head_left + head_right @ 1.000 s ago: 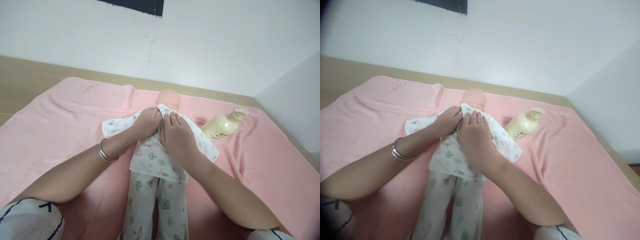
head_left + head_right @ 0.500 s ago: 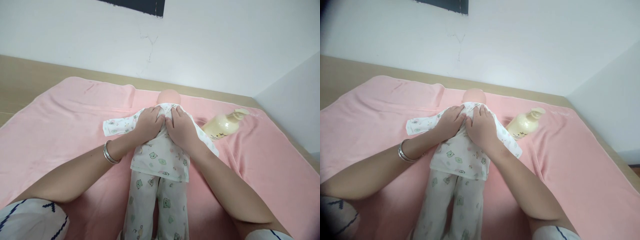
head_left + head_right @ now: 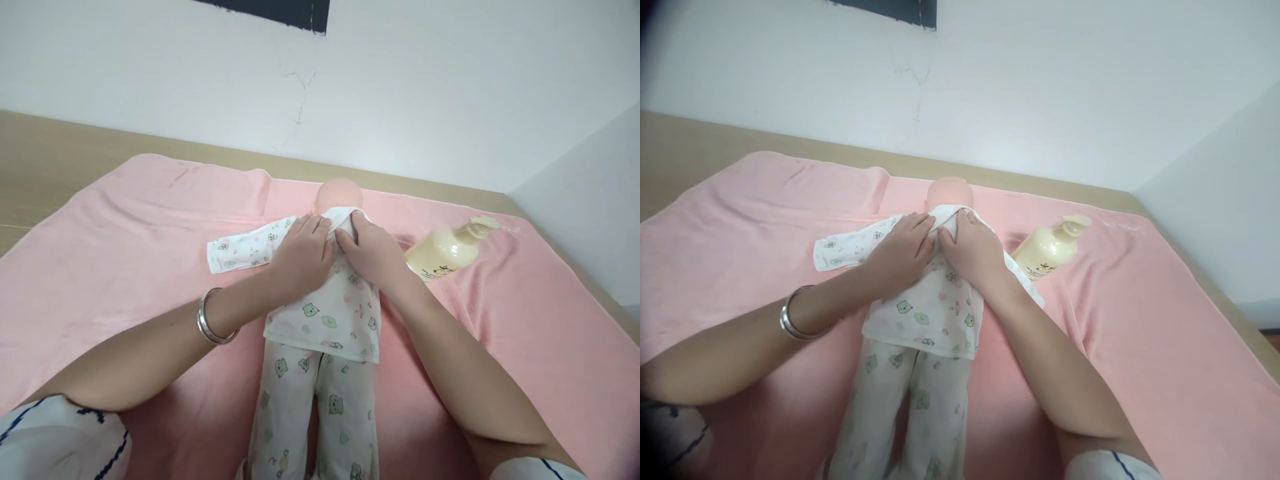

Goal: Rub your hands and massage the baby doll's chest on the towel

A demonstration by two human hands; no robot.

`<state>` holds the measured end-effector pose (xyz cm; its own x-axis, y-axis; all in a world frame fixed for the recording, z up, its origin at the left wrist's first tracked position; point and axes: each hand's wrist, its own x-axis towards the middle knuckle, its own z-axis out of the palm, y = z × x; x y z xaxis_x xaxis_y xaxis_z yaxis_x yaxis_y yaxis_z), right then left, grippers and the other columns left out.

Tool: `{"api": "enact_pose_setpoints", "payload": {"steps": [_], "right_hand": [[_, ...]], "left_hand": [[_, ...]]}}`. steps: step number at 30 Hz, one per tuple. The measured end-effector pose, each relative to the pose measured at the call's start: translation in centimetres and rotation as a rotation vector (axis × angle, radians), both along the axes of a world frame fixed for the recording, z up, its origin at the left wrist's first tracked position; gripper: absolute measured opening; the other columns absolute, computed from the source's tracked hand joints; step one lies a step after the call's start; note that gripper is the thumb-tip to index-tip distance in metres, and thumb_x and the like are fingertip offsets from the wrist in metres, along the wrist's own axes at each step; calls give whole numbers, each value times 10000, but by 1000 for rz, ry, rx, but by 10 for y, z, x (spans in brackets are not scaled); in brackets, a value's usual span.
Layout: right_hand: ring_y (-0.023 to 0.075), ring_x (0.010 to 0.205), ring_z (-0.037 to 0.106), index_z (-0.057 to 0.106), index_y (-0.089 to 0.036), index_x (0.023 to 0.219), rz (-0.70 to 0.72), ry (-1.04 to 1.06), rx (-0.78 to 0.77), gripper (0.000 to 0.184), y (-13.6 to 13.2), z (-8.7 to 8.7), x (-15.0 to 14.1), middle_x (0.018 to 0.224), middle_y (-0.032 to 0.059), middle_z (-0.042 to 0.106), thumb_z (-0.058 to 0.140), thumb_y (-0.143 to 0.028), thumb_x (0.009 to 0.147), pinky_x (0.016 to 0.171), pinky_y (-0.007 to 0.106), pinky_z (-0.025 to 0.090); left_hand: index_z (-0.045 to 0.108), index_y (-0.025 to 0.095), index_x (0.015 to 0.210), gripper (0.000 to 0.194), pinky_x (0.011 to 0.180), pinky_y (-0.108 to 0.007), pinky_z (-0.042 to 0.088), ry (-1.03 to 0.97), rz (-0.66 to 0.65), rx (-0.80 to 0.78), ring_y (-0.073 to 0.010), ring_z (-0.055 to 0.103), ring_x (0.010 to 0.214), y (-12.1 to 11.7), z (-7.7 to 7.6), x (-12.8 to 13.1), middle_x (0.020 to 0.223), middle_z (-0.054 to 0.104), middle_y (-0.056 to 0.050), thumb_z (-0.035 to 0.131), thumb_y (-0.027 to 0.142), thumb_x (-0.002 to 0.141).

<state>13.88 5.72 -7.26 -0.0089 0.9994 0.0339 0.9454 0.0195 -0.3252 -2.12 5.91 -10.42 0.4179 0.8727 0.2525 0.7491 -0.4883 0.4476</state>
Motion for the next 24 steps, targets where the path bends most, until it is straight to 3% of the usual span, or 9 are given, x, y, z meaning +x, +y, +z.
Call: {"api": "enact_pose_setpoints", "payload": {"steps": [3,7,10,13,17,19,21,24], "right_hand": [[387,1262,674,569,-84,1401,39,-59,17,510,-1,-4,-2,1413,241,685,342,-395,1067,1055,507,534],[393,1469,542,520,21,1490,128,-179,112,571,-15,-14,-11,1531,290,597,295,-305,1078,1233,528,426],[393,1512,506,494,22,1530,184,-222,201,593,-30,-15,-17,1573,295,564,276,-314,1093,1261,546,406],[375,1466,550,559,-32,1469,180,-199,155,534,-31,-9,-16,1521,266,615,305,-290,1075,1201,525,471],[363,1283,645,662,-76,1231,75,-150,-14,444,-7,-2,-5,1315,253,703,294,-216,1025,1077,483,537],[367,1290,631,650,-50,1244,50,-127,-24,467,5,-5,0,1331,275,686,274,-214,1022,1099,490,518],[370,1351,597,610,-6,1333,54,-117,-5,507,9,-9,1,1395,293,656,267,-223,1029,1164,504,476],[401,1461,525,508,63,1479,77,-146,38,589,-3,-15,-5,1521,324,578,293,-284,1053,1257,545,394]], "left_hand": [[596,109,1328,443,1231,-503,431,-32,-32,0,-314,549,1383,1,2,-1,1451,628,-194,281,298,1080],[614,154,1056,348,1055,-505,528,-20,-31,-81,-312,643,1109,27,-3,-5,1138,706,-179,301,303,1049],[561,202,940,299,924,-497,560,-29,-4,-151,-298,645,963,40,-4,-8,989,694,-144,310,332,1035],[601,178,1000,331,984,-523,548,-6,-30,-87,-312,645,1032,32,-2,-7,1046,701,-165,299,311,1029],[592,118,1365,461,1204,-571,450,-7,-9,-28,-351,539,1391,0,2,0,1450,613,-212,312,306,1049],[542,139,1473,498,1276,-588,385,-17,-9,-43,-356,430,1532,-12,2,2,1597,519,-192,317,304,1061],[545,150,1479,495,1298,-598,359,-33,-2,-53,-355,390,1573,-14,3,3,1637,492,-179,326,296,1061],[635,135,1287,422,1219,-575,447,-60,35,-37,-346,549,1400,-1,1,1,1447,629,-204,327,298,1049]]}}
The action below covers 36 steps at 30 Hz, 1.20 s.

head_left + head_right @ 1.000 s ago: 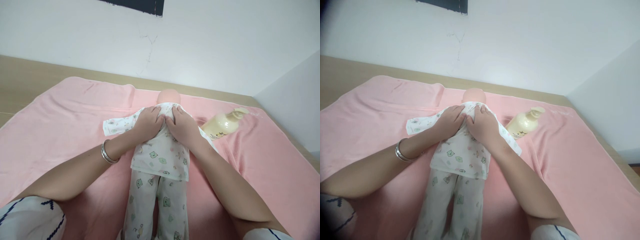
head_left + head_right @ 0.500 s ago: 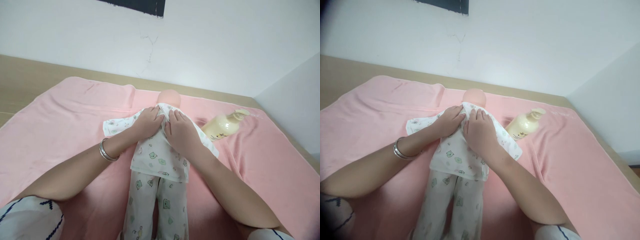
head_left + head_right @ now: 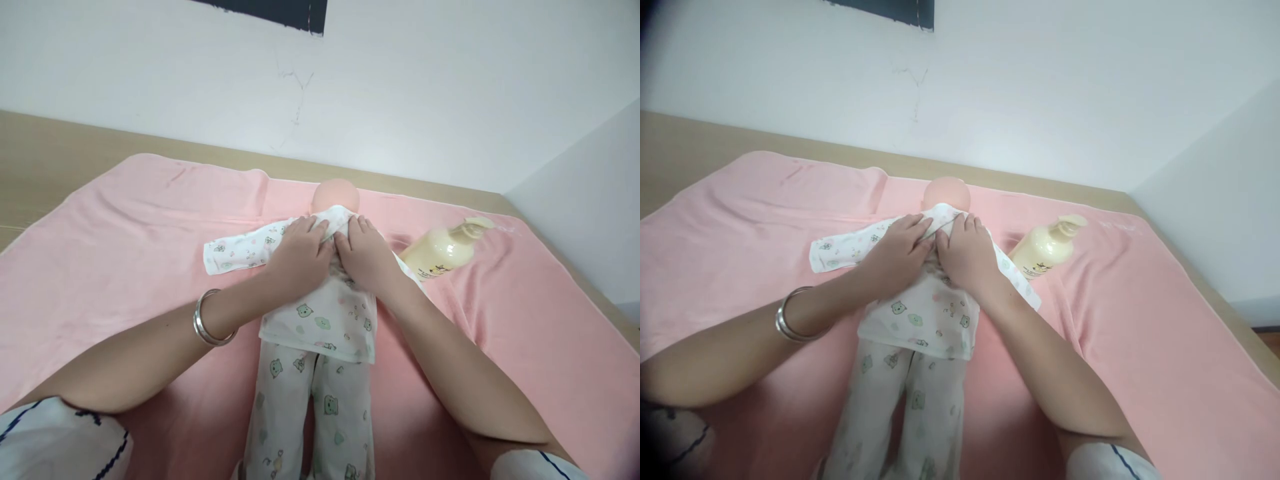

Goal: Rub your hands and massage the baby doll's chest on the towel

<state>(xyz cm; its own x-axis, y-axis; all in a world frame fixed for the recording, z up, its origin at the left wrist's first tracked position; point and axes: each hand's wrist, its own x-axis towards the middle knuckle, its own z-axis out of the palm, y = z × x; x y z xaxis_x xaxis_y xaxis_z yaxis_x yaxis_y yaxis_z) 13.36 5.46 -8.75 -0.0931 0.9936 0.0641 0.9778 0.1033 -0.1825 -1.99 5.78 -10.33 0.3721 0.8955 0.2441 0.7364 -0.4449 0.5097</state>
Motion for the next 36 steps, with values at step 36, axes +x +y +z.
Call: {"api": "enact_pose_setpoints", "payload": {"steps": [36], "right_hand": [[460,1530,461,470,-8,1539,54,10,70,609,-26,2,-15,1638,319,473,325,-336,1047,1235,679,374]], "left_hand": [[593,229,860,238,919,-424,568,-104,-19,-89,-256,690,969,28,0,-9,991,752,-94,374,223,953]]}}
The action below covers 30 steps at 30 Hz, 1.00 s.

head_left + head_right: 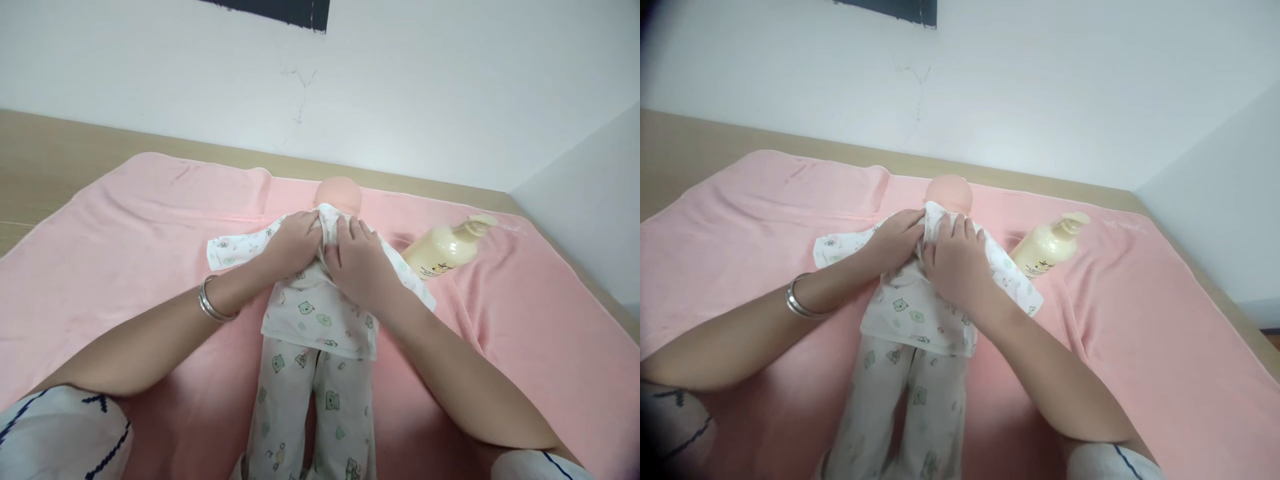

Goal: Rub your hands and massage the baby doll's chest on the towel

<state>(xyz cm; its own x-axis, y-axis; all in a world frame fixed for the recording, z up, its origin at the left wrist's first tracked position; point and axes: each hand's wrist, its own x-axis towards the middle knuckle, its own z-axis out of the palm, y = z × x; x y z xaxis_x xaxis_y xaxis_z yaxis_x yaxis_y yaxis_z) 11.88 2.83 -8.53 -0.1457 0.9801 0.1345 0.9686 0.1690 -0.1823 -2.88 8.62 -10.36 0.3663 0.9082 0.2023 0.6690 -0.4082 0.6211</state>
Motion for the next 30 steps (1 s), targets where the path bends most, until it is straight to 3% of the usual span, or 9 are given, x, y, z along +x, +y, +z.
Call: {"api": "enact_pose_setpoints", "payload": {"steps": [3,6,12,16,18,20,23,27,30], "right_hand": [[466,1614,343,407,-27,1607,19,-1,-4,643,-15,0,-8,1712,306,371,326,-335,1048,1264,699,338],[434,1622,339,431,-37,1589,-2,80,-31,636,-4,-2,-2,1708,278,395,323,-329,1035,1281,669,335],[380,1369,593,640,-95,1316,-90,251,42,494,36,-8,17,1438,237,663,331,-329,1010,1192,590,452],[422,1565,428,516,-24,1526,-68,167,31,597,10,-6,1,1652,270,486,336,-305,1031,1289,640,330],[416,1653,284,428,-65,1620,-17,150,9,630,-6,-4,-8,1757,210,345,331,-294,1041,1329,676,245],[386,1680,229,427,-130,1638,6,179,-4,625,-13,-5,-13,1784,147,308,326,-269,1037,1341,698,209],[356,1677,254,482,-132,1598,-58,273,4,611,-3,-9,-7,1769,161,339,355,-255,1012,1356,692,172],[368,1627,362,580,-188,1491,-150,455,69,549,11,-6,7,1702,150,463,429,-281,972,1318,705,276],[367,1610,399,569,-237,1506,-145,566,194,548,-2,4,10,1737,116,416,464,-306,972,1261,652,420]], "left_hand": [[524,243,779,267,804,-408,546,-12,6,-35,-235,658,823,14,-3,-4,873,729,-72,343,254,976],[601,219,897,327,900,-456,560,46,5,68,-267,666,915,3,-6,-1,955,735,-120,296,257,1007],[619,151,1340,439,1277,-533,397,18,24,107,-319,506,1466,-29,-3,8,1543,605,-153,361,307,1021],[687,194,1152,351,1190,-497,487,-64,74,59,-287,641,1264,-14,-8,5,1306,745,-117,392,264,975],[692,203,1081,331,1126,-483,528,-97,106,58,-278,668,1159,-7,-15,4,1198,769,-107,385,274,979],[688,202,1129,359,1137,-477,520,-136,140,82,-273,662,1176,-4,-22,3,1227,765,-105,366,287,997],[671,202,1252,405,1195,-477,482,-189,180,90,-270,636,1269,-9,-27,4,1337,743,-98,367,292,999],[664,172,1316,452,1229,-484,454,-208,187,42,-281,611,1336,-14,-25,5,1420,713,-108,383,318,993],[674,161,1304,461,1222,-479,454,-210,186,38,-285,613,1330,-12,-24,5,1408,716,-115,370,321,998]]}}
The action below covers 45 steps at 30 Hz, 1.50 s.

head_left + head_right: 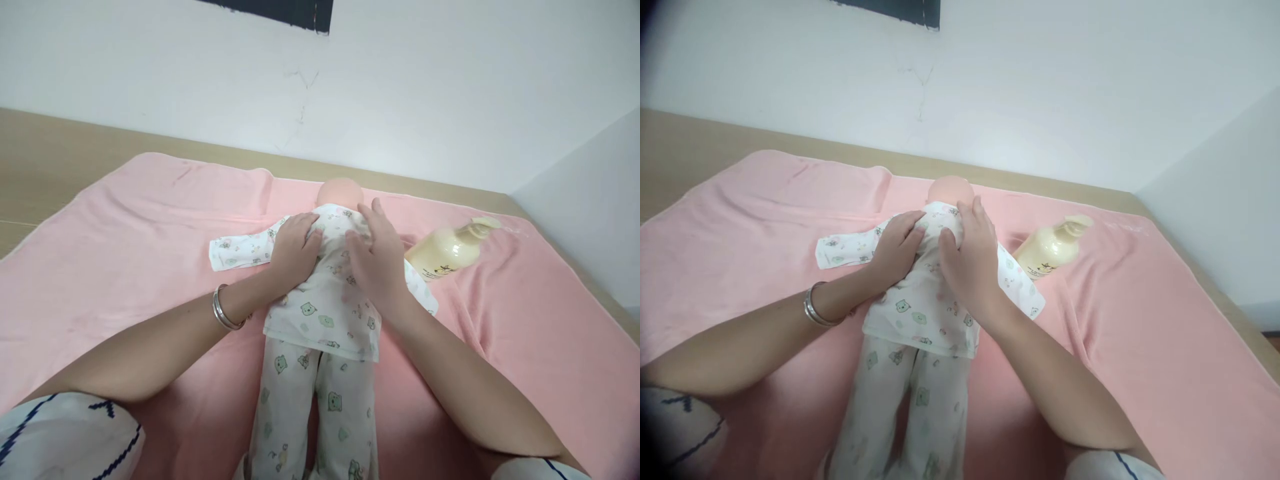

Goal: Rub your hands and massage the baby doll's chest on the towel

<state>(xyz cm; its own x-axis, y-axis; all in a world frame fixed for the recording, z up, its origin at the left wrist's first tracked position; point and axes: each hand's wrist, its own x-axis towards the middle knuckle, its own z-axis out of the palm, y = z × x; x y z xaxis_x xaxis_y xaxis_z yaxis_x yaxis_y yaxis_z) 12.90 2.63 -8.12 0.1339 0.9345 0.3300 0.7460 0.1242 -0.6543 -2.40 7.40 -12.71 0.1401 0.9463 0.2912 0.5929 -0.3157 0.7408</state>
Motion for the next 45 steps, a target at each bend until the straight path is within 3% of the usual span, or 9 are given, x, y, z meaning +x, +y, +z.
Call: {"api": "enact_pose_setpoints", "payload": {"steps": [4,6,9,11,17,24,30,37,45], "right_hand": [[344,1624,387,545,-297,1536,33,-35,262,542,-18,4,-7,1743,63,415,389,-282,1017,1246,648,442],[359,1645,344,559,-274,1528,82,-129,211,541,-16,-2,-11,1751,76,400,394,-269,1013,1276,692,377],[415,1673,243,526,-156,1565,139,-262,-54,575,-7,-10,-14,1772,170,328,437,-314,1019,1310,747,255],[407,1676,237,486,-127,1592,140,-261,-120,602,-6,-7,-14,1774,197,307,431,-339,1032,1316,731,258],[342,1677,268,416,-241,1629,59,-189,103,617,-16,13,-11,1802,110,274,415,-307,1016,1301,678,334],[405,1682,217,467,-108,1603,104,-317,-192,622,0,-5,-17,1769,207,313,396,-360,1039,1330,733,188],[320,1701,188,363,-204,1661,31,-168,-44,650,-7,13,-8,1821,121,198,392,-362,1031,1333,648,283],[417,1659,277,493,-91,1584,114,-344,-177,615,9,-7,-14,1752,212,351,396,-356,1037,1316,739,207],[295,1690,232,436,-96,1616,65,-217,-10,630,-1,12,-9,1802,167,248,386,-264,1011,1341,562,324]], "left_hand": [[688,183,1256,425,1185,-463,483,-10,12,41,-272,638,1264,3,-3,0,1318,746,-103,379,316,996],[696,186,1219,410,1162,-457,496,-10,6,62,-267,645,1220,4,-5,0,1251,760,-99,379,306,988],[696,156,1215,424,1149,-460,497,-11,3,77,-269,639,1202,5,-6,-1,1240,757,-120,375,298,977],[695,156,1221,432,1147,-462,494,-10,-3,81,-270,638,1201,5,-6,-1,1255,757,-122,366,305,985],[714,171,1187,510,1139,-461,484,5,-31,135,-269,659,1189,3,-5,-2,1262,763,-119,244,316,1055],[709,173,1226,520,1176,-457,470,55,-9,130,-253,659,1225,3,-6,-1,1312,757,-120,228,270,1054],[674,177,1364,554,1312,-499,326,77,15,18,-251,584,1413,0,-1,0,1484,689,-102,224,290,1061],[668,206,1387,531,1272,-510,363,89,39,-4,-272,553,1432,-2,-1,0,1516,672,-79,293,336,1034],[677,189,1348,518,1216,-502,439,147,-2,48,-294,605,1344,1,-1,-2,1430,716,-104,312,335,1011]]}}
